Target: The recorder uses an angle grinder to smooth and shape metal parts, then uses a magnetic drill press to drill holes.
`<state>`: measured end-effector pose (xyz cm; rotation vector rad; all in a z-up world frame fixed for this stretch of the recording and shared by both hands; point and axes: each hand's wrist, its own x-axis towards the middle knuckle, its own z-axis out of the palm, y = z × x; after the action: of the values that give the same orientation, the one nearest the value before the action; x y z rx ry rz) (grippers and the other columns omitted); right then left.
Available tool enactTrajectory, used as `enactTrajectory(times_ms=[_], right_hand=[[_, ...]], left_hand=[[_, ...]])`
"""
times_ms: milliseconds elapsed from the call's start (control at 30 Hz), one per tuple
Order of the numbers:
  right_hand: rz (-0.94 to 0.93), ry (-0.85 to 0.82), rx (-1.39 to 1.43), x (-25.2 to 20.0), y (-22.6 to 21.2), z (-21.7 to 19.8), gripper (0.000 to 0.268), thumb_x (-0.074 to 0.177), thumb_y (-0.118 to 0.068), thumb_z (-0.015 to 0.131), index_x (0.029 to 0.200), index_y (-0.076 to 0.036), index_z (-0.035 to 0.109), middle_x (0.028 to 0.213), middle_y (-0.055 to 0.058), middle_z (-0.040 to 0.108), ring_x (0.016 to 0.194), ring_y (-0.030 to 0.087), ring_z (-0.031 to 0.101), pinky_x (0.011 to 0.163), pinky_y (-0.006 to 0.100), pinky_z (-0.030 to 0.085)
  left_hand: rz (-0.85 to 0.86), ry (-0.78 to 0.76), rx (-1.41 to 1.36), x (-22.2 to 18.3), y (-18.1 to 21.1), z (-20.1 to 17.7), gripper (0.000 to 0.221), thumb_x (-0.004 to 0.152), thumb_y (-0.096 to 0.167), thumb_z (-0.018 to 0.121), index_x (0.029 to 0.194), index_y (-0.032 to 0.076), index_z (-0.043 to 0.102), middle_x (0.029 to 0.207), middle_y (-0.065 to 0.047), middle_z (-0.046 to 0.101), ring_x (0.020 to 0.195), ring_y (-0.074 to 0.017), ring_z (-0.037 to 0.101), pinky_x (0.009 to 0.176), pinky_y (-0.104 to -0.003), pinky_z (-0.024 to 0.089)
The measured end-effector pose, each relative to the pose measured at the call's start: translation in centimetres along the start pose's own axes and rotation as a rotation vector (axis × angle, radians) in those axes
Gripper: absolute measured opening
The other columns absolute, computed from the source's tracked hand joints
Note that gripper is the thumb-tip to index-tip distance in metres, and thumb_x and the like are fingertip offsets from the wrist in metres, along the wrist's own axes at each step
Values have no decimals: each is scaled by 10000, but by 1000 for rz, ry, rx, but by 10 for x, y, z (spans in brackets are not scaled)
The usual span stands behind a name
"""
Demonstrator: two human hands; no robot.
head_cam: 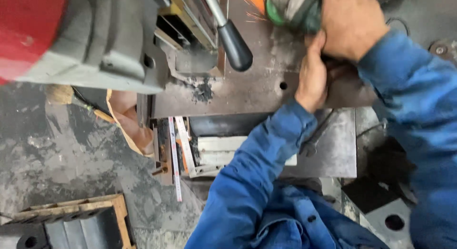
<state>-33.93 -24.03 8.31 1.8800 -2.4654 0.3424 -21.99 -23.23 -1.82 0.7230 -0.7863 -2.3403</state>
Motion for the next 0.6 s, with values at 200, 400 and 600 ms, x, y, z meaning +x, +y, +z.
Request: enactTrajectory(times_ms=[200, 400, 600], right_hand=[[99, -282, 26, -17, -23, -13, 933, 824, -506, 801, 1423, 60, 362, 879, 319, 698, 795, 499, 702, 677, 573, 574], [61, -335, 48, -19, -25, -23, 853, 785, -491, 826, 1309, 37, 409, 870, 341, 702, 813, 529, 697, 717, 587, 570], [69, -292, 45, -35, -23, -24, 859, 841, -499, 795, 1326, 87, 397, 885, 337, 708, 813, 532, 703, 718, 584, 576]], left_hand=[[-72, 40, -78, -12, -1, -4, 560, 1134, 480, 432, 1460, 35, 523, 1396, -111, 589, 1222, -226, 596, 1010, -397, 518], [-108, 35, -101, -32, 4, 5, 538, 1140, 467, 388, 1442, 46, 533, 1371, -102, 606, 1221, -238, 608, 1012, -410, 529], [-76, 6, -75, -50, -6, 10, 540, 1152, 462, 392, 1433, 24, 532, 1358, -124, 608, 1185, -240, 623, 997, -397, 538]])
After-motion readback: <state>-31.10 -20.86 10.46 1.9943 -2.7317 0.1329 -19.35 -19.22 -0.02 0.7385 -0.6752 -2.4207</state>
